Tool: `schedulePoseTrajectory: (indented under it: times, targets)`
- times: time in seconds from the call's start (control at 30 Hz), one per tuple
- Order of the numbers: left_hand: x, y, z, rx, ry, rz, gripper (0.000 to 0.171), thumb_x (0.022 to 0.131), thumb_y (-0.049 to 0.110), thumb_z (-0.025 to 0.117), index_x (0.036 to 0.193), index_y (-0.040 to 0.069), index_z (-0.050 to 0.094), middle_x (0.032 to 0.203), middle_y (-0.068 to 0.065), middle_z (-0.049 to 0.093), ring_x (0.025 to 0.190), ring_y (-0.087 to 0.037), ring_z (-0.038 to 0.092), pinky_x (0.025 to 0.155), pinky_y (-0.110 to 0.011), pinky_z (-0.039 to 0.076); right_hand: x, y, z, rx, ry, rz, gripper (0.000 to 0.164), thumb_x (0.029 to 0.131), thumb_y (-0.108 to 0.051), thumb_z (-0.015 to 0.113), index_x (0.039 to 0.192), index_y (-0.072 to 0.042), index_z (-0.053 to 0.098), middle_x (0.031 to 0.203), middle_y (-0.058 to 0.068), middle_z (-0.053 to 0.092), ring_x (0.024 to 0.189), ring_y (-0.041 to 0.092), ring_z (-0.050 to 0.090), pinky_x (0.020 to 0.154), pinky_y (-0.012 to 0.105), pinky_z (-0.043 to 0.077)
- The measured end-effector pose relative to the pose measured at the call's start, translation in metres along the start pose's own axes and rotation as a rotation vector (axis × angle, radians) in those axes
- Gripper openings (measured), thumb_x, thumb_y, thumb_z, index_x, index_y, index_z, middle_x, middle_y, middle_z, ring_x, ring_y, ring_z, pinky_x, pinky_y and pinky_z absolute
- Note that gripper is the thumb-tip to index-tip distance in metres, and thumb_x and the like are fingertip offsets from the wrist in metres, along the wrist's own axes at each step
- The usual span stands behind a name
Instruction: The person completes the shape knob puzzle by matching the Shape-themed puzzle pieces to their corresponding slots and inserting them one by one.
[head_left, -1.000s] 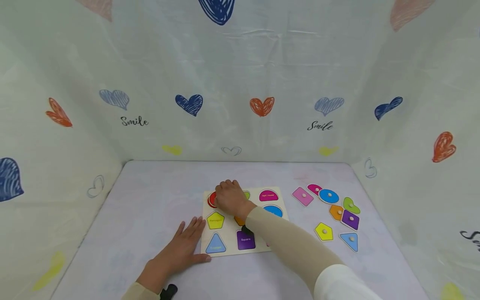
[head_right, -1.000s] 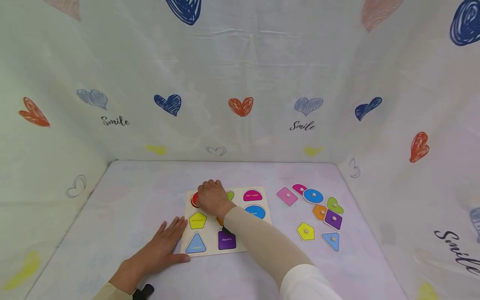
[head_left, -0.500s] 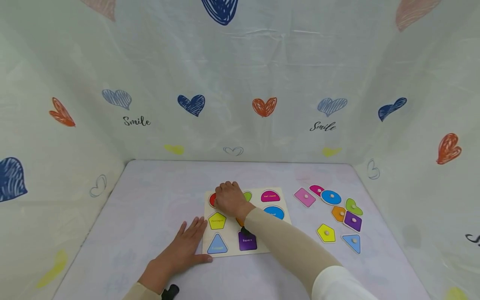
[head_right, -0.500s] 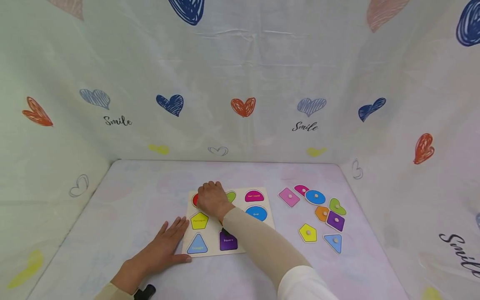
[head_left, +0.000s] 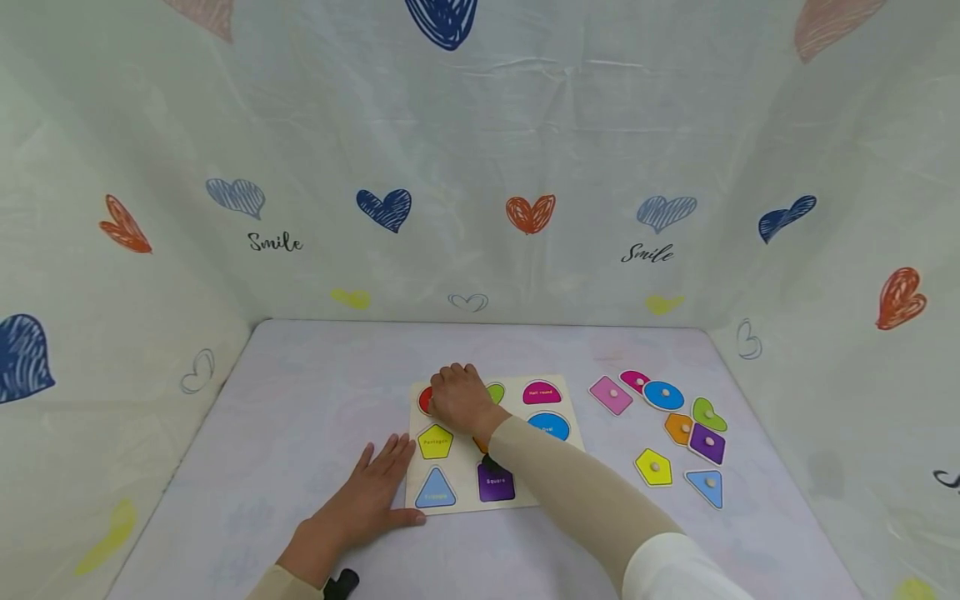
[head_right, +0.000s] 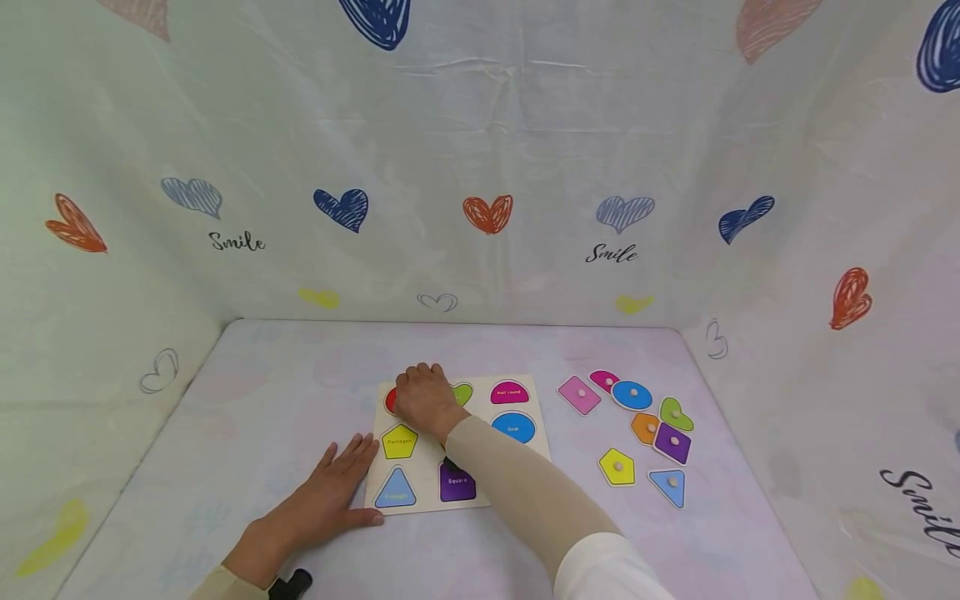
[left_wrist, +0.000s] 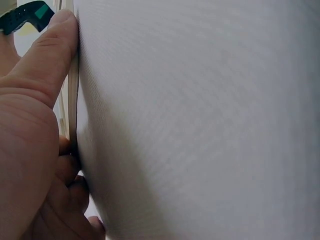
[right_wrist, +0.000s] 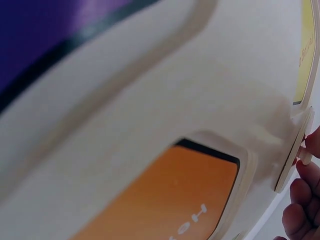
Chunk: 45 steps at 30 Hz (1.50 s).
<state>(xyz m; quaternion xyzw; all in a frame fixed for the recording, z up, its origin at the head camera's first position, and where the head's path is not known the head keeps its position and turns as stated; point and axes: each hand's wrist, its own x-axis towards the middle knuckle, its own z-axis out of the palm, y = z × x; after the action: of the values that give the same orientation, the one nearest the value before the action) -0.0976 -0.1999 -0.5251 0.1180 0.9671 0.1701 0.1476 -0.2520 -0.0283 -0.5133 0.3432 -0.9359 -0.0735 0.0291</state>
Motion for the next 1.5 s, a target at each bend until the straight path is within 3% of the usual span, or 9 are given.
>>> schedulePoseTrajectory:
  times: [0.7,1.0,1.5]
  targets:
    - [0.0,-0.001,0.001,-0.001,0.005,-0.004,0.115,0.079,0.06,0.086,0.166,0.009,0.031,0.174,-0.008,0.029,0.164,-0.031,0.02,0.132,-0.06,0.011,0.002,-0.002,0.007,-0.004,0.01,0.002,0.04,0.106,-0.041,0.058,0.131,-0.013,0.069,0.123,0.002,0.073,0.108,0.02,0.062,0.101,0.034,0.054]
    - [0.0,-0.001,0.002,-0.001,0.007,-0.004,0.115,0.079,0.061,0.086,0.166,0.009,0.032,0.174,-0.008,0.029,0.164,-0.03,0.02,0.132,-0.06,0.011,0.001,-0.002,0.007,0.048,0.01,0.025,0.038,0.107,-0.041,0.055,0.129,-0.013,0.069,0.121,0.001,0.072,0.107,0.02,0.06,0.101,0.034,0.052]
    - [0.001,0.001,0.0,0.001,-0.01,-0.029,0.116,0.077,0.061,0.087,0.166,0.009,0.032,0.174,-0.009,0.029,0.164,-0.031,0.019,0.132,-0.06,0.011,-0.01,0.012,0.005,0.079,0.015,0.065,0.041,0.107,-0.045,0.055,0.127,-0.012,0.067,0.119,0.002,0.07,0.11,0.02,0.06,0.104,0.036,0.052]
